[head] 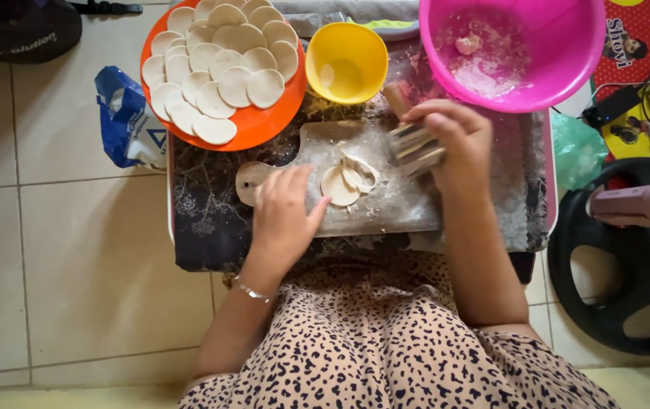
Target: Rolling out dough and cutting it into circular wrappers using a rolling pin and a round cutter.
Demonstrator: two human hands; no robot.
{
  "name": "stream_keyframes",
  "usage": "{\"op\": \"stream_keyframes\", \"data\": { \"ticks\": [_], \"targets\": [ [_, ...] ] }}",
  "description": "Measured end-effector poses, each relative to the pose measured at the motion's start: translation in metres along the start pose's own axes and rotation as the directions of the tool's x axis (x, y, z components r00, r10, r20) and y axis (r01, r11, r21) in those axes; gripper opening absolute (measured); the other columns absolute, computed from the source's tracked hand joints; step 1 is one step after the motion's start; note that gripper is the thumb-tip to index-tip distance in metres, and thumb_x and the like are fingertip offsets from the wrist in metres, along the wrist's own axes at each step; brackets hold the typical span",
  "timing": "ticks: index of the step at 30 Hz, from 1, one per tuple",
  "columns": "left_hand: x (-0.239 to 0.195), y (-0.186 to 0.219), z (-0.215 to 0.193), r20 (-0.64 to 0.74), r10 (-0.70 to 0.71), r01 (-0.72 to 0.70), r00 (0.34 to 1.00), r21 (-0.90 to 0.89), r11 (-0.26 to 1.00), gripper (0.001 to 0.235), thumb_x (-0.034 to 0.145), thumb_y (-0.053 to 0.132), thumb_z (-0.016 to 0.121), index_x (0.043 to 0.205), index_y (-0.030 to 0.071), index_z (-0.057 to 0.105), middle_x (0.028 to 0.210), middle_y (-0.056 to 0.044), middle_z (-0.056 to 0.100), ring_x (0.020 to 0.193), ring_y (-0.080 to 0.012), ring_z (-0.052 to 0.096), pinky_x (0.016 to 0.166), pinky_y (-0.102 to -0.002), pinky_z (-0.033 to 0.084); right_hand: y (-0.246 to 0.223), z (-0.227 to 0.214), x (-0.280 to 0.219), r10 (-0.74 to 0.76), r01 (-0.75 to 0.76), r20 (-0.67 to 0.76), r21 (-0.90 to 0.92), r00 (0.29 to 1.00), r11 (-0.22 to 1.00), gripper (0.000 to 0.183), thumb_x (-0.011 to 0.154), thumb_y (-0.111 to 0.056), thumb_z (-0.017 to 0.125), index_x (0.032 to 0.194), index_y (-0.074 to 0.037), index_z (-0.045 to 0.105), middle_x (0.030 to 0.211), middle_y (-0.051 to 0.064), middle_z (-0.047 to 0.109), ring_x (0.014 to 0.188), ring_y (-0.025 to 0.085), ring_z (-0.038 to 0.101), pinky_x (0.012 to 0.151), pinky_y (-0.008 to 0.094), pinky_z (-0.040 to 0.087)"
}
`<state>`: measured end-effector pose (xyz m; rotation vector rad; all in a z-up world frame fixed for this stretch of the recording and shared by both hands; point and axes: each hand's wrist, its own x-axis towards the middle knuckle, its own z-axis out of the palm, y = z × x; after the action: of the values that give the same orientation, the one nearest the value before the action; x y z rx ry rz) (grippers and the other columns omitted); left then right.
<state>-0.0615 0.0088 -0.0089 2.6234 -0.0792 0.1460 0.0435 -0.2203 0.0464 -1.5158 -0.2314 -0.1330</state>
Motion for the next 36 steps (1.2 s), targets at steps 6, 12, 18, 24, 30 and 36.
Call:
{"op": "stream_keyframes", "data": {
  "ticks": [6, 12, 18, 24, 30, 36],
  "targets": [
    [0.013, 0.024, 0.022, -0.016, 0.087, -0.085, 0.996, 0.112, 0.990, 0.063, 0.078, 0.048, 0.082, 0.123, 0.007, 0.066, 0.129, -0.014, 0.059, 0.122, -0.0333, 0.054, 0.093, -0.049, 0.046, 0.016, -0.018, -0.011, 0.025, 0.005, -0.145, 0.203, 0.989, 0.979, 0.023, 0.086, -0.014, 0.067, 0.095, 0.006, 0.071, 0.090, 0.019, 0.070, 0.084, 0.024, 0.073, 0.080, 0.033, 0.059],
    [0.015, 0.034, 0.013, 0.040, 0.055, -0.055, 0.998, 0.019, 0.998, 0.056, 0.072, 0.041, 0.086, 0.115, 0.011, 0.064, 0.120, -0.009, 0.057, 0.119, -0.0328, 0.054, 0.094, -0.050, 0.046, 0.024, -0.027, -0.024, -0.063, 0.076, -0.142, 0.088, 0.988, 0.993, 0.022, 0.087, -0.012, 0.068, 0.095, 0.009, 0.072, 0.090, 0.020, 0.068, 0.085, 0.022, 0.069, 0.081, 0.033, 0.056],
    [0.012, 0.044, 0.003, 0.021, -0.013, 0.011, 1.000, 0.075, 0.997, 0.061, 0.072, 0.049, 0.086, 0.116, 0.013, 0.064, 0.116, -0.007, 0.056, 0.117, -0.0300, 0.055, 0.094, -0.050, 0.043, 0.012, -0.028, -0.030, -0.122, 0.113, -0.103, -0.092, 0.987, 0.989, 0.017, 0.091, -0.009, 0.069, 0.097, 0.006, 0.075, 0.093, 0.016, 0.069, 0.091, 0.019, 0.065, 0.086, 0.030, 0.052],
    [0.004, 0.047, 0.007, 0.044, -0.022, 0.018, 0.999, 0.097, 0.995, 0.063, 0.069, 0.044, 0.089, 0.116, 0.010, 0.065, 0.115, -0.009, 0.057, 0.117, -0.0306, 0.054, 0.094, -0.050, 0.043, 0.039, -0.031, -0.035, -0.227, 0.286, 0.188, -0.410, 0.956, 0.866, 0.012, 0.091, -0.012, 0.077, 0.102, -0.008, 0.080, 0.097, 0.011, 0.073, 0.092, 0.030, 0.070, 0.087, 0.040, 0.052],
    [0.010, 0.038, 0.022, 0.079, -0.023, 0.026, 0.997, -0.036, 0.999, 0.047, 0.072, 0.032, 0.088, 0.106, 0.016, 0.060, 0.099, -0.002, 0.061, 0.106, -0.0273, 0.063, 0.093, -0.046, 0.045, 0.056, -0.023, -0.024, -0.492, 0.626, 0.416, -0.660, 0.765, 0.416, 0.023, 0.094, -0.027, 0.077, 0.107, -0.008, 0.076, 0.109, 0.012, 0.069, 0.111, 0.038, 0.063, 0.104, 0.053, 0.045],
    [0.026, 0.031, 0.014, 0.033, -0.103, 0.107, 0.994, -0.378, 0.919, 0.034, 0.082, 0.011, 0.079, 0.111, 0.011, 0.062, 0.081, -0.011, 0.071, 0.083, -0.0356, 0.071, 0.076, -0.046, 0.055, 0.007, -0.043, -0.054, -0.444, 0.490, 0.287, -0.743, 0.849, 0.457, 0.020, 0.095, -0.031, 0.085, 0.103, -0.015, 0.077, 0.089, 0.003, 0.063, 0.077, 0.027, 0.064, 0.074, 0.038, 0.055]
  ]
}}
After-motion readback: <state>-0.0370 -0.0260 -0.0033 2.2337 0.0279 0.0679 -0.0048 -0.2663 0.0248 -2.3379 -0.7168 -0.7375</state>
